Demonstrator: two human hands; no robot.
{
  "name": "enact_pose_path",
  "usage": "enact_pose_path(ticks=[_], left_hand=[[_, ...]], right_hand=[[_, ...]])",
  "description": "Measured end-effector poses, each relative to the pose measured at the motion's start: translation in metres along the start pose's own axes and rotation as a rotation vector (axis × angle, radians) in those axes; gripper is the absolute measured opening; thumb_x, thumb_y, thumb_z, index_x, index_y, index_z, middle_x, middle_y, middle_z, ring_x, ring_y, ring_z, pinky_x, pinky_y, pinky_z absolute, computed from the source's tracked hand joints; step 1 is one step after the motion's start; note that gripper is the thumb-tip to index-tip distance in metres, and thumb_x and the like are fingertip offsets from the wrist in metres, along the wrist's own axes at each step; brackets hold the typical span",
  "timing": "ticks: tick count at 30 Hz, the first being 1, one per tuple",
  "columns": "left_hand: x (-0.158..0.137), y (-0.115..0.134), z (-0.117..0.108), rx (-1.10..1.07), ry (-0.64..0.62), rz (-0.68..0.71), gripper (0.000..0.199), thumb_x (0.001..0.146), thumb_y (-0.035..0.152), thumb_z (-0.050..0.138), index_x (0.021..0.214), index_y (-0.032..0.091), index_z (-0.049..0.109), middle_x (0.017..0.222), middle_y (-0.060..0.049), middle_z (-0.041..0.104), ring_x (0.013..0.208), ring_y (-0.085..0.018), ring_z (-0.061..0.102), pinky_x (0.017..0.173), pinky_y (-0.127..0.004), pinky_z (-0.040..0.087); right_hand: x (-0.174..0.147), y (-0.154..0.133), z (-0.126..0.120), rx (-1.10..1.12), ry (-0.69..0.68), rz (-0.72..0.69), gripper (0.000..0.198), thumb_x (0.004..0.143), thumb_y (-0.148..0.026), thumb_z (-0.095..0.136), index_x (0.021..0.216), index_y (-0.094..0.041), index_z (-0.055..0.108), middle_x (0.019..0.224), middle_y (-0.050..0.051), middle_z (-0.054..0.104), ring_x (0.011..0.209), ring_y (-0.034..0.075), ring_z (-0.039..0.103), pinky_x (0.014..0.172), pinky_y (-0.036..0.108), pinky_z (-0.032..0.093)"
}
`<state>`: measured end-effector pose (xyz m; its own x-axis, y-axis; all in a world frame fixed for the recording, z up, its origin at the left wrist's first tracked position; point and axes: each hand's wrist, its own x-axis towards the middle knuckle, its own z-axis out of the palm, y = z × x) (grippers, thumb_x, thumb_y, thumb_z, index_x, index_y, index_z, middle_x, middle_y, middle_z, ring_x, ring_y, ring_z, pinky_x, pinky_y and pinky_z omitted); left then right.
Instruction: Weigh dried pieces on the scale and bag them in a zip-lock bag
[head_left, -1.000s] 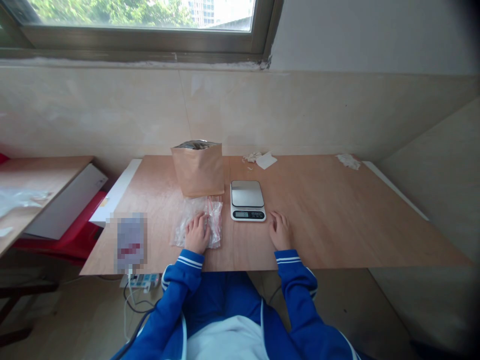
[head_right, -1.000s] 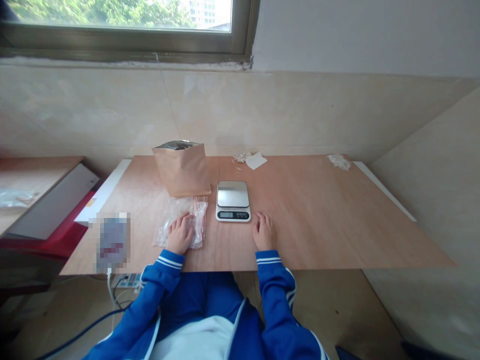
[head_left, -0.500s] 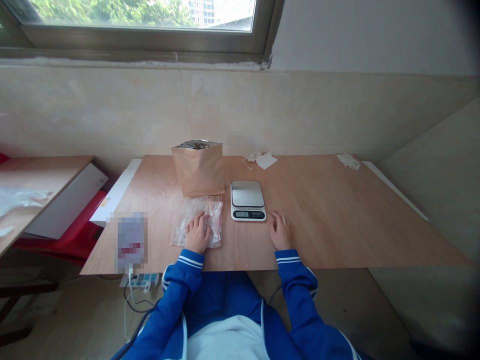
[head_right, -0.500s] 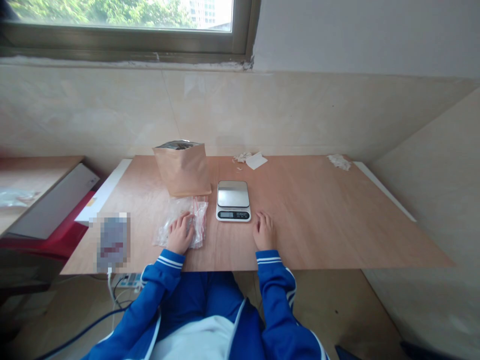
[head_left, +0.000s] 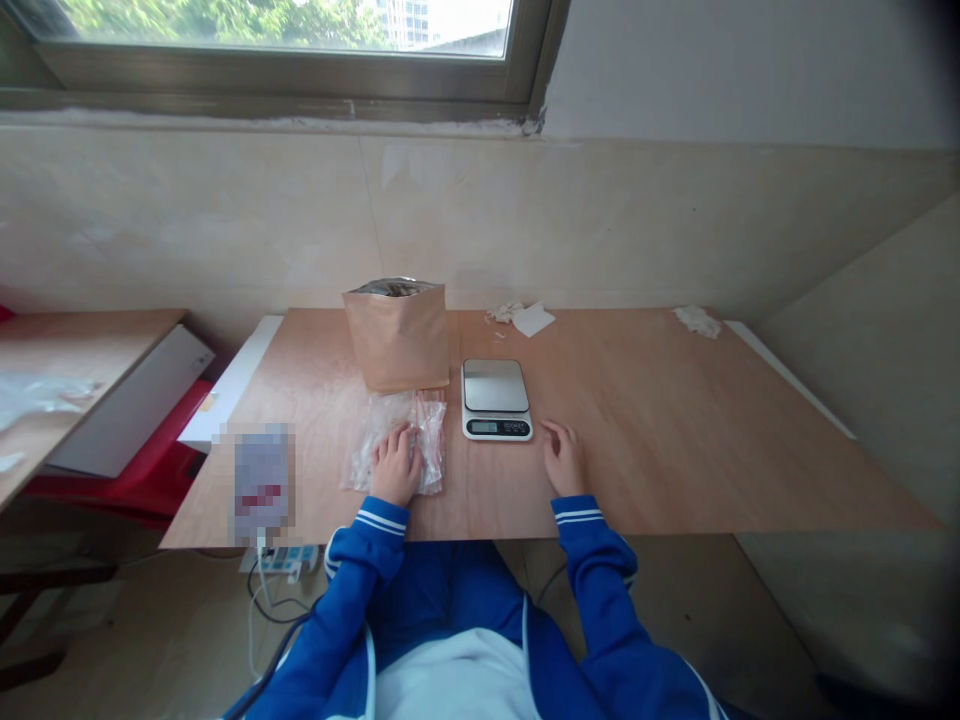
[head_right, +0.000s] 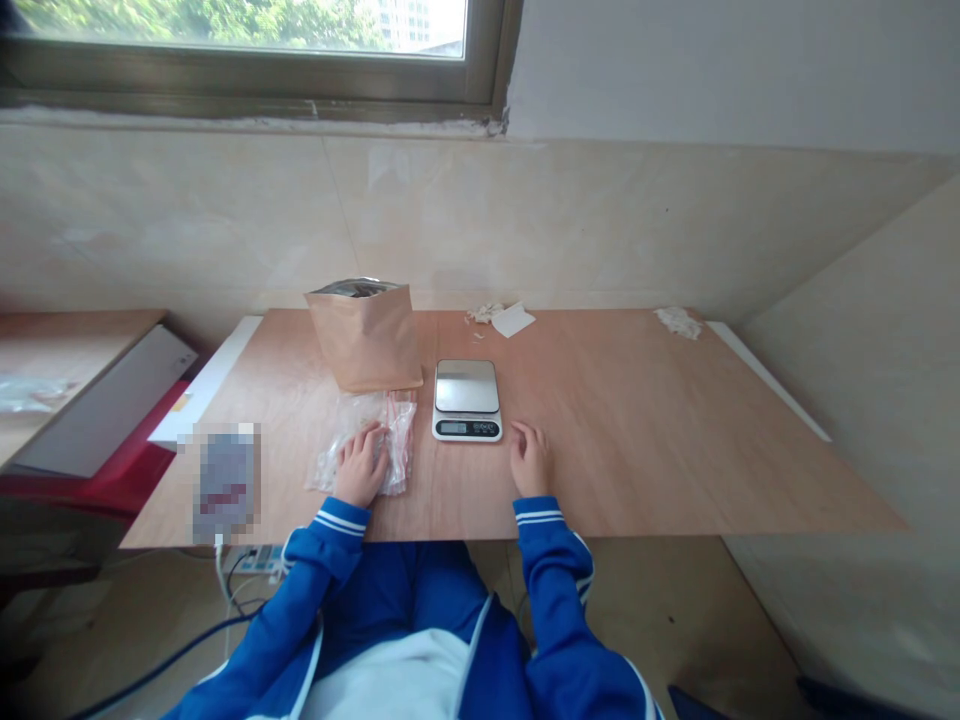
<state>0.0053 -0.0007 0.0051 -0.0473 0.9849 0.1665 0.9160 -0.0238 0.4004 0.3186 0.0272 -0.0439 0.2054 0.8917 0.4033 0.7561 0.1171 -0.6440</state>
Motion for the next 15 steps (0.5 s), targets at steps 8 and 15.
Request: enact_pose_path(ticks=[8, 15], left_hand=[[0.001, 0.001, 0.001, 0.003, -0.002, 0.004, 0.036, 0.09, 0.025, 0.043, 0.123, 0.021, 0.056, 0.137, -0.009, 0.055, 0.12, -0.027, 0.05, 0.102, -0.045, 0.035], [0.002, 0.001, 0.002, -0.007, 0.001, 0.004, 0.035, 0.09, 0.024, 0.043, 0.123, 0.022, 0.056, 0.135, -0.009, 0.056, 0.118, -0.027, 0.051, 0.101, -0.045, 0.035]], right_hand=[[0.117, -0.113, -0.035, 0.301, -0.036, -0.234, 0.038, 0.098, -0.042, 0.036, 0.117, -0.019, 0.059, 0.123, 0.013, 0.06, 0.119, 0.023, 0.054, 0.102, 0.042, 0.045], [0.21, -0.245, -0.049, 0.278, -0.335, -0.703, 0.043, 0.102, -0.043, 0.03, 0.124, -0.017, 0.057, 0.126, 0.008, 0.057, 0.123, 0.022, 0.05, 0.109, 0.043, 0.036]])
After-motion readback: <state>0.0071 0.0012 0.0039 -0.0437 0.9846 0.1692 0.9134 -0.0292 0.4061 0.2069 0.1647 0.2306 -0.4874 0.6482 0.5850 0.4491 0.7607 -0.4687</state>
